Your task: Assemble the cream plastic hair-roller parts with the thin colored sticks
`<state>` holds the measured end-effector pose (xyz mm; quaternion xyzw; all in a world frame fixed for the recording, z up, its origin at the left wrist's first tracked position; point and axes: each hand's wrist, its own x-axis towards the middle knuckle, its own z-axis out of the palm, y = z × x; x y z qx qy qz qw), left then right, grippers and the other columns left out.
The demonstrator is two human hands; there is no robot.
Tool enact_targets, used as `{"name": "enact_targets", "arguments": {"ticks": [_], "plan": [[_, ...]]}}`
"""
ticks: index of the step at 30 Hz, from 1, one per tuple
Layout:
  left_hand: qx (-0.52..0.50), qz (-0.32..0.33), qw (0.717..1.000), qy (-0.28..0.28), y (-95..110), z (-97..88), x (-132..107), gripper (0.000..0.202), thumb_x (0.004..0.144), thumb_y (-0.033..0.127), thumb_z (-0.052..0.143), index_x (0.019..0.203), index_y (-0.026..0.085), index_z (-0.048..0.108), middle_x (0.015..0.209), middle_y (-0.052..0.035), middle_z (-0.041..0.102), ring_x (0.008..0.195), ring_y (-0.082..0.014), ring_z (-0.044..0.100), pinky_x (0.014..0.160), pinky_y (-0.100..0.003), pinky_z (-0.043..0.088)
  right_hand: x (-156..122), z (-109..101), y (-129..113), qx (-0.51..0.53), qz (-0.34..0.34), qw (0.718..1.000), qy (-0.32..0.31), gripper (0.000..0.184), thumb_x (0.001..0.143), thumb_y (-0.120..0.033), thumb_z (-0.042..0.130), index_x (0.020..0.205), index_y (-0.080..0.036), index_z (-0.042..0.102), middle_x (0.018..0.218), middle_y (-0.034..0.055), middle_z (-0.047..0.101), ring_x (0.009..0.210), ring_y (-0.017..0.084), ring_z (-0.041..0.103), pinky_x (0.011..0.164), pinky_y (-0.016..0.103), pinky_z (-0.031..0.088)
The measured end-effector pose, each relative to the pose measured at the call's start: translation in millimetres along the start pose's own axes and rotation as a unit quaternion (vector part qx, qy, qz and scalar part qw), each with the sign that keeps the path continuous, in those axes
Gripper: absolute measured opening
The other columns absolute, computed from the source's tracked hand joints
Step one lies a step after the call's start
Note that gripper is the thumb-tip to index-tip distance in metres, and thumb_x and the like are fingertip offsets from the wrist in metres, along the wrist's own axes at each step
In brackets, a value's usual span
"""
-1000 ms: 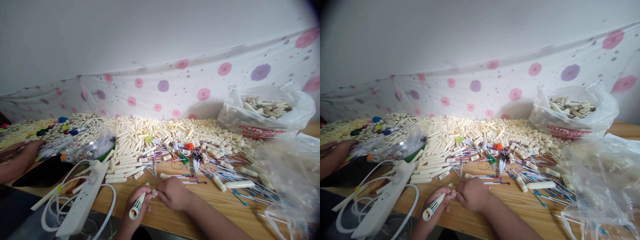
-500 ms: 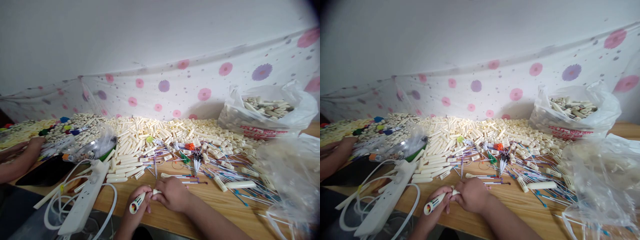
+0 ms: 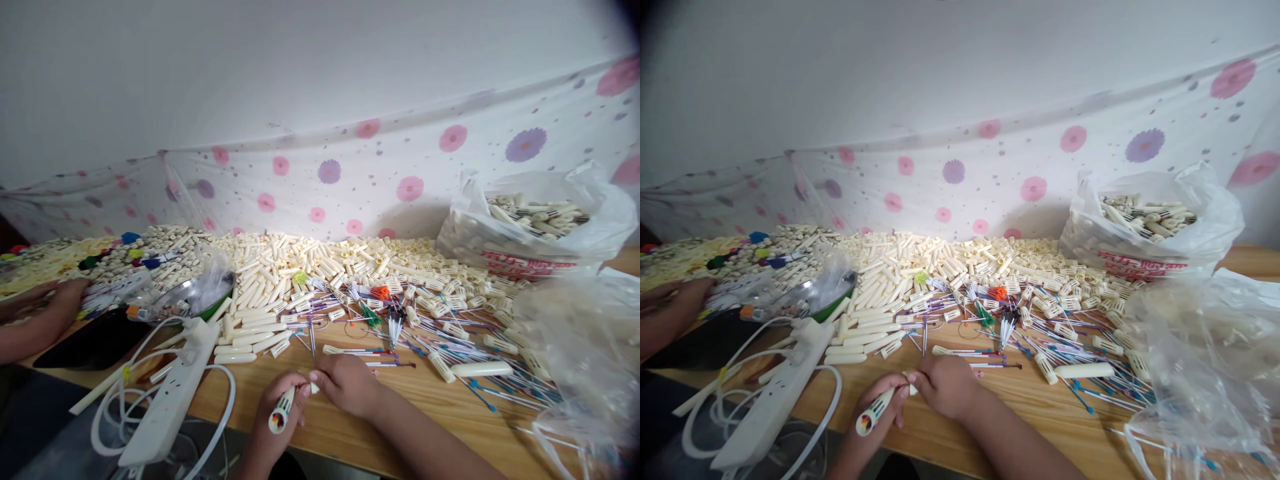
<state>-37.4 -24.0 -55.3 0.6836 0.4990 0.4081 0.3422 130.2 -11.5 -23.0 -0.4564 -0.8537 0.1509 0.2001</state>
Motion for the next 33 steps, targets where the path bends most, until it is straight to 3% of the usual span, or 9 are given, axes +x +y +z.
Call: {"name": "enact_targets", "arguments": {"ticks": [3, 5, 9, 15, 23, 33], "plan": [[-0.002, -0.037, 0.999, 0.019, -0.3, -0.3, 1.2, 0.031, 0.078, 0.045, 0.045, 0.067, 0.018, 0.054, 0.039, 0.0057, 0.047, 0.035, -0.0092, 0.047, 0.04, -0.018, 0.037, -1.0, 1.5, 1.4, 0.007, -0.07, 0.997, 0.039, 0.031, 0.082, -0.045, 0.043, 0.098, -0.02, 0.051, 0.085, 0.0034, 0.063, 0.072, 0.016, 0.056, 0.055, 0.024, 0.029], [-0.005, -0.046, 0.998, 0.031, 1.2, -0.8, 1.2, 0.032, 0.077, 0.047, 0.045, 0.068, 0.017, 0.055, 0.038, 0.0057, 0.047, 0.036, -0.0099, 0.048, 0.041, -0.019, 0.037, -1.0, 1.1, 1.2, -0.006, -0.085, 0.995, 0.042, 0.027, 0.081, -0.039, 0.047, 0.099, -0.02, 0.05, 0.086, 0.0031, 0.062, 0.073, 0.016, 0.055, 0.057, 0.024, 0.029], [-0.025, -0.045, 0.998, 0.043, 0.6, -0.6, 0.9, 0.033, 0.074, 0.049, 0.049, 0.073, 0.017, 0.057, 0.04, 0.0049, 0.05, 0.037, -0.0107, 0.05, 0.042, -0.019, 0.039, -0.4, -0.6, 0.9, -0.018, -0.087, 0.995, 0.048, 0.019, 0.082, -0.03, 0.045, 0.097, -0.02, 0.05, 0.087, 0.0023, 0.061, 0.074, 0.016, 0.055, 0.058, 0.024, 0.03], [-0.034, -0.048, 0.996, 0.067, -5.9, 2.2, 2.7, 0.032, 0.068, 0.049, 0.053, 0.074, 0.017, 0.059, 0.039, 0.0055, 0.048, 0.036, -0.0117, 0.051, 0.039, -0.02, 0.041, -1.2, -1.7, 1.2, -0.024, -0.075, 0.996, 0.032, 0.019, 0.082, -0.031, 0.045, 0.096, -0.02, 0.051, 0.088, 0.0032, 0.061, 0.077, 0.016, 0.055, 0.06, 0.024, 0.031], [-0.039, -0.028, 0.998, 0.029, -0.2, -1.3, 2.2, 0.028, 0.072, 0.046, 0.051, 0.071, 0.018, 0.057, 0.046, 0.0038, 0.054, 0.039, -0.0115, 0.052, 0.042, -0.021, 0.043, -0.9, -3.4, -0.8, -0.053, -0.075, 0.996, 0.01, 0.026, 0.085, -0.039, 0.04, 0.092, -0.019, 0.054, 0.083, 0.0041, 0.061, 0.072, 0.017, 0.055, 0.056, 0.025, 0.03], [-0.04, -0.052, 0.996, 0.064, 1.5, 0.9, 3.1, 0.032, 0.07, 0.047, 0.052, 0.078, 0.017, 0.056, 0.045, 0.0042, 0.054, 0.04, -0.0123, 0.053, 0.044, -0.022, 0.044, -0.9, -3.5, 1.3, -0.021, -0.067, 0.997, 0.028, 0.02, 0.083, -0.03, 0.043, 0.099, -0.02, 0.051, 0.092, 0.0037, 0.059, 0.082, 0.017, 0.054, 0.064, 0.024, 0.034]]}}
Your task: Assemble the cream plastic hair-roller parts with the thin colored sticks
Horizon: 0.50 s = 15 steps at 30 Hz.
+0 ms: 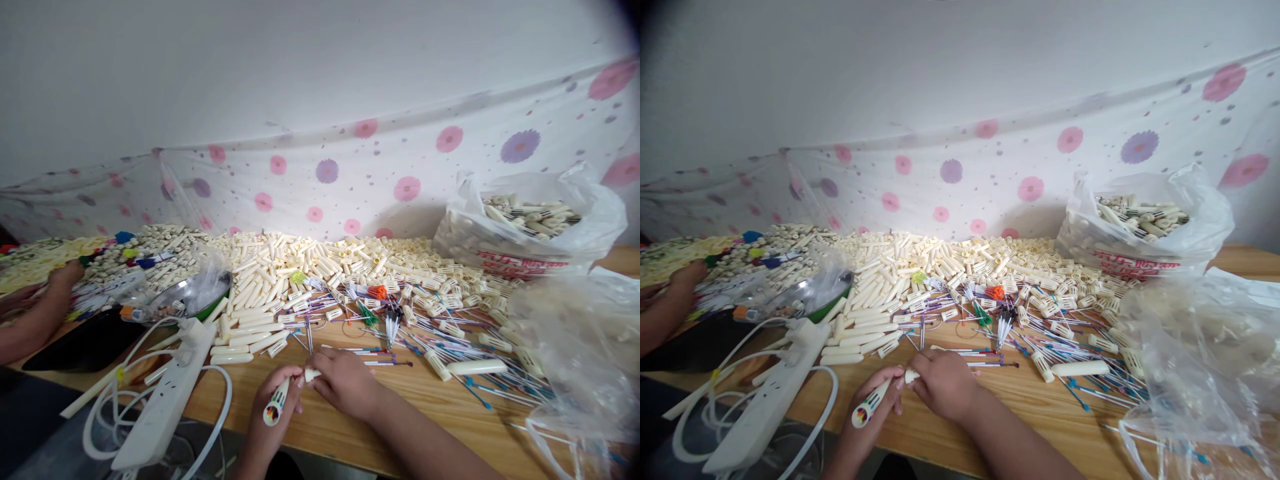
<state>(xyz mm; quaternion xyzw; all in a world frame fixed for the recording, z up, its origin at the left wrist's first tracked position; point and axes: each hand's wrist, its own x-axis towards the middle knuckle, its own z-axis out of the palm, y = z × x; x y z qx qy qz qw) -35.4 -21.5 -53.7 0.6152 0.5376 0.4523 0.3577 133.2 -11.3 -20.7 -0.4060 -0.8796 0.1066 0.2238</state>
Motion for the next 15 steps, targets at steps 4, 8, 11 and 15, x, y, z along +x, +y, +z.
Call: {"name": "enact_targets", "arguments": {"ticks": [4, 8, 11, 15], "plan": [[0.003, -0.006, 1.0, 0.004, 6.0, 1.7, -0.2, 0.032, 0.067, 0.048, 0.054, 0.076, 0.017, 0.058, 0.041, 0.005, 0.051, 0.039, -0.0132, 0.053, 0.042, -0.022, 0.044, 1.0, 1.2, 0.8, 0.001, 0.004, 1.0, 0.004, 0.019, 0.082, -0.026, 0.044, 0.099, -0.02, 0.051, 0.093, 0.0035, 0.058, 0.083, 0.016, 0.054, 0.065, 0.024, 0.036], [-0.002, 0.022, 1.0, 0.012, 1.8, 1.8, -0.2, 0.029, 0.068, 0.045, 0.055, 0.075, 0.018, 0.058, 0.042, 0.0052, 0.051, 0.039, -0.0122, 0.053, 0.041, -0.021, 0.044, 1.5, 2.9, 0.7, -0.003, -0.007, 1.0, 0.011, 0.019, 0.082, -0.025, 0.045, 0.099, -0.021, 0.051, 0.092, 0.0034, 0.058, 0.08, 0.016, 0.053, 0.064, 0.024, 0.036], [0.0, 0.043, 0.999, 0.008, -0.4, 0.8, -0.3, 0.025, 0.068, 0.043, 0.055, 0.073, 0.019, 0.059, 0.045, 0.0045, 0.053, 0.039, -0.0115, 0.052, 0.041, -0.021, 0.044, 1.1, 3.1, 0.9, -0.011, -0.013, 1.0, 0.008, 0.019, 0.082, -0.026, 0.045, 0.098, -0.021, 0.052, 0.091, 0.0035, 0.058, 0.08, 0.017, 0.054, 0.063, 0.024, 0.036], [0.007, 0.04, 0.999, -0.001, 7.0, 0.2, -0.5, 0.022, 0.068, 0.04, 0.055, 0.072, 0.019, 0.059, 0.051, 0.0032, 0.056, 0.039, -0.011, 0.052, 0.042, -0.022, 0.045, 0.6, 1.3, 1.0, 0.0, -0.009, 1.0, 0.002, 0.019, 0.08, -0.026, 0.047, 0.097, -0.02, 0.052, 0.09, 0.0032, 0.059, 0.081, 0.017, 0.054, 0.065, 0.024, 0.037]]}}
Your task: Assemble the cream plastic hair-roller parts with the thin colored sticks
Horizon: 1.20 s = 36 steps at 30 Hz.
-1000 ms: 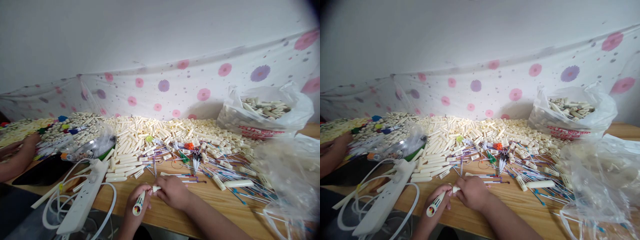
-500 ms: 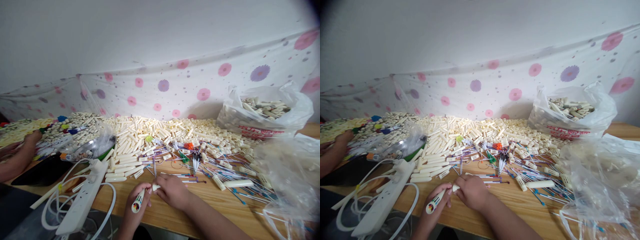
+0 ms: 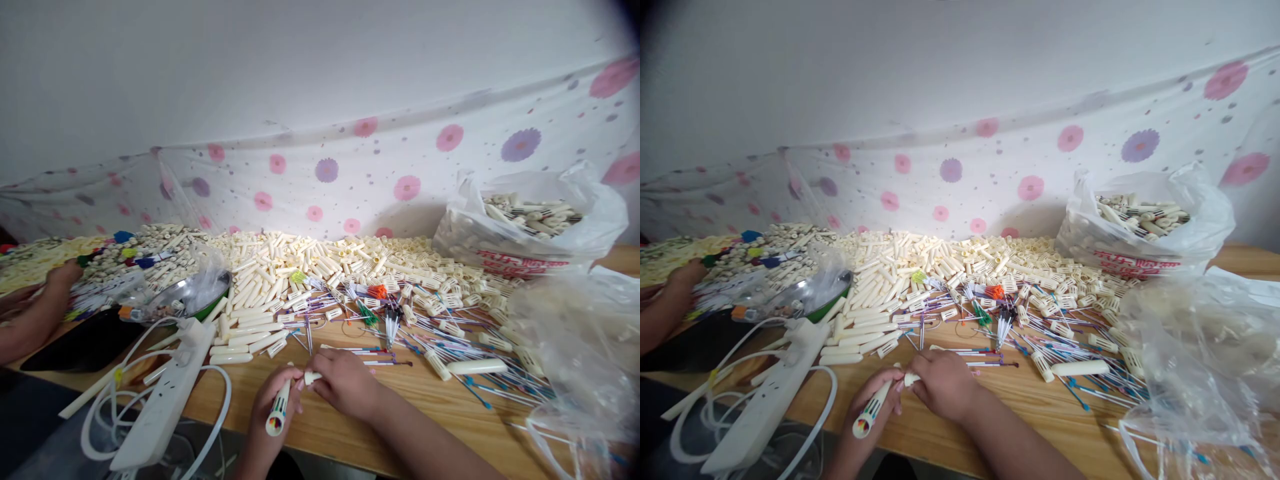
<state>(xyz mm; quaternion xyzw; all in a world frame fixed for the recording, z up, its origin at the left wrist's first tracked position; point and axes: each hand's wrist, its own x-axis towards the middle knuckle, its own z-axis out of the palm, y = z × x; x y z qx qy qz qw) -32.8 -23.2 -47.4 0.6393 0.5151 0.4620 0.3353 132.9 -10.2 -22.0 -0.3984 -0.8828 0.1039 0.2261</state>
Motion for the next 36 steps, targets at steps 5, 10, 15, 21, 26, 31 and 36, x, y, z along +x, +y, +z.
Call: {"name": "enact_targets", "arguments": {"ticks": [5, 10, 15, 21, 26, 31, 36], "plan": [[0.008, -0.017, 1.0, 0.016, 6.2, 1.3, 1.4, 0.024, 0.066, 0.043, 0.055, 0.071, 0.019, 0.059, 0.048, 0.0033, 0.055, 0.038, -0.0115, 0.051, 0.042, -0.022, 0.045, -0.1, 1.3, 0.4, 0.017, 0.008, 1.0, 0.018, 0.017, 0.079, -0.022, 0.048, 0.096, -0.021, 0.053, 0.091, 0.0028, 0.06, 0.082, 0.017, 0.055, 0.066, 0.024, 0.037], [0.011, 0.052, 0.999, -0.001, -4.8, -1.4, 1.2, 0.021, 0.069, 0.039, 0.056, 0.072, 0.02, 0.061, 0.065, 0.0003, 0.061, 0.039, -0.0099, 0.053, 0.042, -0.022, 0.046, -0.4, 4.4, 1.4, 0.041, 0.002, 0.999, 0.03, 0.017, 0.079, -0.024, 0.05, 0.096, -0.02, 0.053, 0.09, 0.0025, 0.06, 0.081, 0.016, 0.054, 0.066, 0.023, 0.036], [0.016, 0.052, 0.998, -0.008, -11.8, -2.6, -0.1, 0.022, 0.071, 0.04, 0.054, 0.075, 0.02, 0.06, 0.067, 0.0002, 0.061, 0.041, -0.0095, 0.053, 0.044, -0.021, 0.046, -0.5, 1.6, 1.5, 0.037, -0.004, 0.999, 0.02, 0.017, 0.08, -0.026, 0.05, 0.094, -0.019, 0.054, 0.087, 0.003, 0.061, 0.078, 0.016, 0.055, 0.063, 0.023, 0.036], [0.012, 0.038, 0.999, -0.013, -14.5, -3.5, 0.2, 0.022, 0.071, 0.04, 0.053, 0.073, 0.019, 0.058, 0.064, 0.0012, 0.06, 0.043, -0.0099, 0.052, 0.046, -0.022, 0.045, -0.9, -0.2, -0.5, 0.01, -0.003, 1.0, -0.002, 0.018, 0.081, -0.028, 0.046, 0.095, -0.018, 0.053, 0.086, 0.0042, 0.061, 0.077, 0.017, 0.055, 0.061, 0.024, 0.034], [-0.008, 0.061, 0.998, -0.031, -16.1, -4.7, 0.3, 0.017, 0.073, 0.036, 0.053, 0.073, 0.019, 0.058, 0.061, 0.0025, 0.056, 0.043, -0.0093, 0.052, 0.045, -0.021, 0.044, -0.3, -1.6, -3.1, -0.008, 0.003, 1.0, -0.011, 0.021, 0.083, -0.032, 0.044, 0.094, -0.018, 0.053, 0.084, 0.0045, 0.061, 0.073, 0.017, 0.055, 0.059, 0.024, 0.032], [-0.021, 0.045, 0.998, -0.027, -16.8, -4.5, 0.0, 0.025, 0.073, 0.043, 0.052, 0.073, 0.018, 0.058, 0.063, 0.0013, 0.057, 0.042, -0.0096, 0.052, 0.045, -0.022, 0.045, -1.0, -2.8, -4.1, -0.023, 0.004, 0.999, -0.023, 0.026, 0.084, -0.039, 0.041, 0.092, -0.018, 0.055, 0.081, 0.0046, 0.062, 0.07, 0.017, 0.055, 0.055, 0.025, 0.03], [-0.029, 0.012, 0.999, -0.026, -15.6, -4.3, 0.6, 0.025, 0.072, 0.042, 0.054, 0.077, 0.018, 0.058, 0.058, 0.0016, 0.059, 0.043, -0.0117, 0.055, 0.047, -0.023, 0.047, -1.7, -2.3, -1.5, 0.016, -0.005, 1.0, 0.008, 0.024, 0.084, -0.037, 0.042, 0.096, -0.019, 0.053, 0.085, 0.0038, 0.061, 0.076, 0.017, 0.055, 0.06, 0.025, 0.033]]}}
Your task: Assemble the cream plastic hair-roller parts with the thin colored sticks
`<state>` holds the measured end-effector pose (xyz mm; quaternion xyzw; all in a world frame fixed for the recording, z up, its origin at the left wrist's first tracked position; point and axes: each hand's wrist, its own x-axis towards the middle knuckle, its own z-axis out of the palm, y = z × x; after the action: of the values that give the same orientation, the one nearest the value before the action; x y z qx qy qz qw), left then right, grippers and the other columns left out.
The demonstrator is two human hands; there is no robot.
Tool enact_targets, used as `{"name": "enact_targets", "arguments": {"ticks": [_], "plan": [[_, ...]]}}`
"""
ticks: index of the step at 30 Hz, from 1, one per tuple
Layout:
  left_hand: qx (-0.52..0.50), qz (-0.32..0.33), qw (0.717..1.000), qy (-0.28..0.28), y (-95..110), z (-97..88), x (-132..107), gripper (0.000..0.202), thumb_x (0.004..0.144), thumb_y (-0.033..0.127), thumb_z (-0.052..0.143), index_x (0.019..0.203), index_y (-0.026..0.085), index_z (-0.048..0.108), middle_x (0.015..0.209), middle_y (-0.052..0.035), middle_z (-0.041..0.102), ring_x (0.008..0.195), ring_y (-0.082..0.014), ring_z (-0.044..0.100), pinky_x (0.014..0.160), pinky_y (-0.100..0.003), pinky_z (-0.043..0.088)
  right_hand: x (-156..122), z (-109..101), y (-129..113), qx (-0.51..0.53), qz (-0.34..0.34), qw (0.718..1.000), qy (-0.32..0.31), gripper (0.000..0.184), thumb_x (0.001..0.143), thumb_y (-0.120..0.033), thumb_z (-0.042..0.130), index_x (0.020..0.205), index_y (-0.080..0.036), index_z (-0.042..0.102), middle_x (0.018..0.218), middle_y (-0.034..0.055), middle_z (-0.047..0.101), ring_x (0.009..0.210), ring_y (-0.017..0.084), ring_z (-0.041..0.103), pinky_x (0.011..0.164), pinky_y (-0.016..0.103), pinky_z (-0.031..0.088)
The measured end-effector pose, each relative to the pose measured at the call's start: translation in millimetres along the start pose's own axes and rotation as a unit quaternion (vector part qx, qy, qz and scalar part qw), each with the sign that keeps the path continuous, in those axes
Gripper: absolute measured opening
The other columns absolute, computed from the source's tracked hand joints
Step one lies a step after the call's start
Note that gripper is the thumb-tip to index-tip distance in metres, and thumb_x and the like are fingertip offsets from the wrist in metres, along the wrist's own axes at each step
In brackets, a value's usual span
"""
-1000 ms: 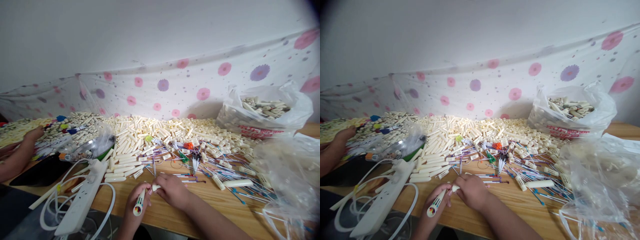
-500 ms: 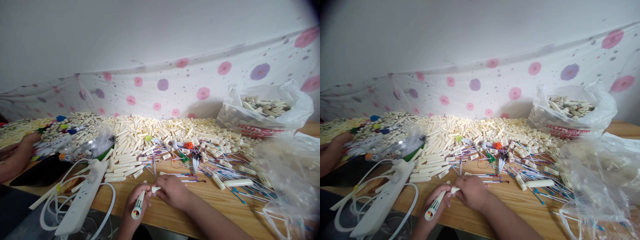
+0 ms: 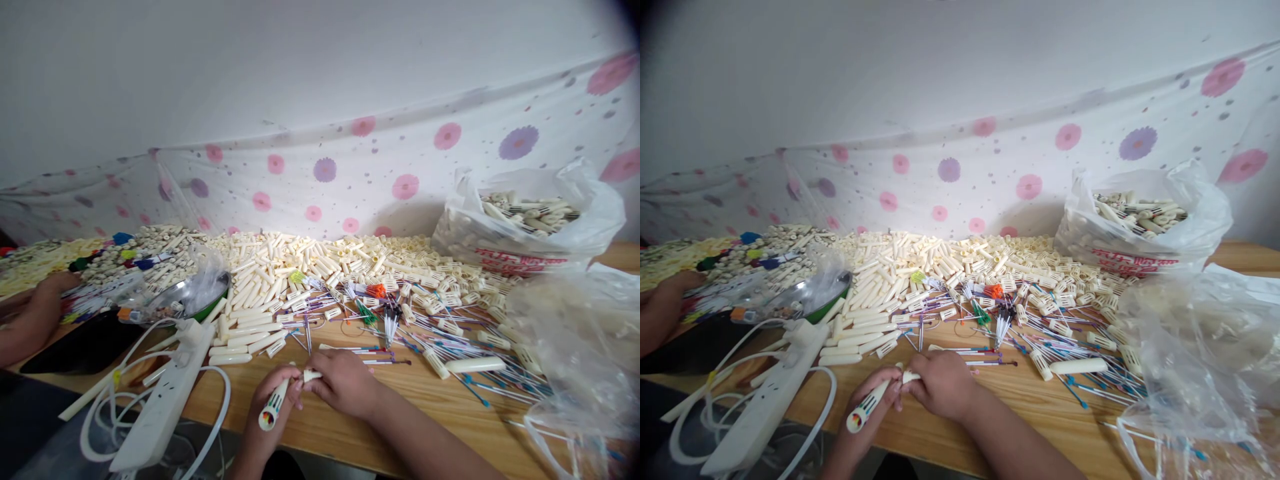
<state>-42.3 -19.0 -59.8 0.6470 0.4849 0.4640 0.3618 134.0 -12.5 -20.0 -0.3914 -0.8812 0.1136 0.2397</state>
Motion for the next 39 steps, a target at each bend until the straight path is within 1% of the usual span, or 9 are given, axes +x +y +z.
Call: {"name": "enact_targets", "arguments": {"ticks": [5, 9, 14, 22, 28, 32, 35, 37, 39], "plan": [[-0.026, 0.002, 0.999, 0.034, -1.2, 1.1, -0.9, 0.021, 0.071, 0.038, 0.057, 0.078, 0.018, 0.058, 0.066, 0.0011, 0.062, 0.041, -0.0093, 0.053, 0.044, -0.021, 0.046, 1.3, 3.1, 2.8, 0.067, -0.009, 0.997, 0.048, 0.022, 0.084, -0.033, 0.044, 0.098, -0.019, 0.051, 0.092, 0.0047, 0.057, 0.084, 0.016, 0.052, 0.07, 0.025, 0.037], [-0.02, 0.01, 0.999, 0.026, -3.0, 1.6, -1.2, 0.017, 0.072, 0.035, 0.057, 0.077, 0.019, 0.058, 0.067, 0.0022, 0.06, 0.042, -0.0085, 0.052, 0.044, -0.021, 0.045, 1.8, 7.3, 3.5, 0.079, -0.009, 0.994, 0.078, 0.018, 0.078, -0.028, 0.052, 0.094, -0.019, 0.052, 0.091, 0.004, 0.056, 0.086, 0.017, 0.049, 0.075, 0.028, 0.037], [-0.023, 0.028, 0.999, 0.017, -2.2, 1.6, -1.2, 0.016, 0.073, 0.035, 0.056, 0.076, 0.019, 0.058, 0.071, 0.0018, 0.059, 0.04, -0.0079, 0.051, 0.042, -0.021, 0.045, 2.1, 9.2, 3.1, 0.05, -0.014, 0.996, 0.077, 0.02, 0.072, -0.023, 0.059, 0.091, -0.02, 0.053, 0.095, 0.004, 0.054, 0.088, 0.019, 0.047, 0.075, 0.031, 0.036], [-0.015, 0.024, 1.0, 0.011, 0.3, 1.5, -2.7, 0.015, 0.073, 0.034, 0.056, 0.076, 0.019, 0.058, 0.074, 0.0013, 0.06, 0.041, -0.0077, 0.052, 0.041, -0.02, 0.044, 2.5, 9.3, 3.5, 0.042, -0.025, 0.996, 0.078, 0.02, 0.073, -0.022, 0.057, 0.093, -0.021, 0.053, 0.09, 0.0034, 0.056, 0.086, 0.018, 0.049, 0.074, 0.031, 0.038], [0.015, -0.006, 0.999, 0.033, 5.0, 3.0, -2.0, 0.02, 0.071, 0.039, 0.055, 0.075, 0.019, 0.056, 0.059, 0.0035, 0.059, 0.04, -0.0099, 0.052, 0.043, -0.021, 0.045, 2.5, 9.8, 4.6, 0.057, -0.025, 0.993, 0.1, 0.017, 0.072, -0.019, 0.055, 0.089, -0.019, 0.052, 0.087, 0.0046, 0.058, 0.082, 0.019, 0.051, 0.071, 0.031, 0.04], [0.056, -0.05, 0.995, 0.066, 14.8, 5.3, 1.2, 0.025, 0.073, 0.042, 0.05, 0.073, 0.018, 0.055, 0.048, 0.0044, 0.055, 0.038, -0.0119, 0.052, 0.041, -0.023, 0.044, 1.0, 4.2, 2.6, 0.137, -0.052, 0.973, 0.179, 0.012, 0.075, -0.019, 0.051, 0.087, -0.019, 0.049, 0.083, 0.0042, 0.058, 0.078, 0.016, 0.052, 0.069, 0.029, 0.042], [0.095, -0.034, 0.989, 0.112, 18.1, 7.3, 6.6, 0.025, 0.071, 0.041, 0.05, 0.075, 0.018, 0.057, 0.06, -0.0003, 0.062, 0.052, -0.0169, 0.059, 0.051, -0.027, 0.048, -1.8, -3.1, -2.9, 0.188, -0.087, 0.95, 0.235, 0.017, 0.078, -0.017, 0.047, 0.095, -0.019, 0.048, 0.087, 0.0048, 0.059, 0.08, 0.015, 0.054, 0.071, 0.027, 0.043], [0.109, -0.007, 0.985, 0.136, 17.3, 8.6, 10.1, 0.025, 0.069, 0.04, 0.051, 0.076, 0.017, 0.058, 0.07, -0.0043, 0.065, 0.067, -0.0212, 0.062, 0.061, -0.032, 0.049, -4.3, -7.2, -7.4, 0.185, -0.106, 0.944, 0.251, 0.024, 0.081, -0.016, 0.044, 0.105, -0.021, 0.045, 0.093, 0.0057, 0.06, 0.085, 0.015, 0.054, 0.074, 0.029, 0.043], [0.105, 0.001, 0.985, 0.14, 15.4, 10.0, 12.2, 0.024, 0.068, 0.037, 0.05, 0.077, 0.017, 0.058, 0.071, -0.0057, 0.065, 0.073, -0.0231, 0.062, 0.065, -0.033, 0.049, -6.6, -9.3, -11.3, 0.176, -0.124, 0.941, 0.259, 0.029, 0.083, -0.015, 0.042, 0.111, -0.022, 0.043, 0.097, 0.0061, 0.06, 0.087, 0.016, 0.054, 0.075, 0.03, 0.042]]}}
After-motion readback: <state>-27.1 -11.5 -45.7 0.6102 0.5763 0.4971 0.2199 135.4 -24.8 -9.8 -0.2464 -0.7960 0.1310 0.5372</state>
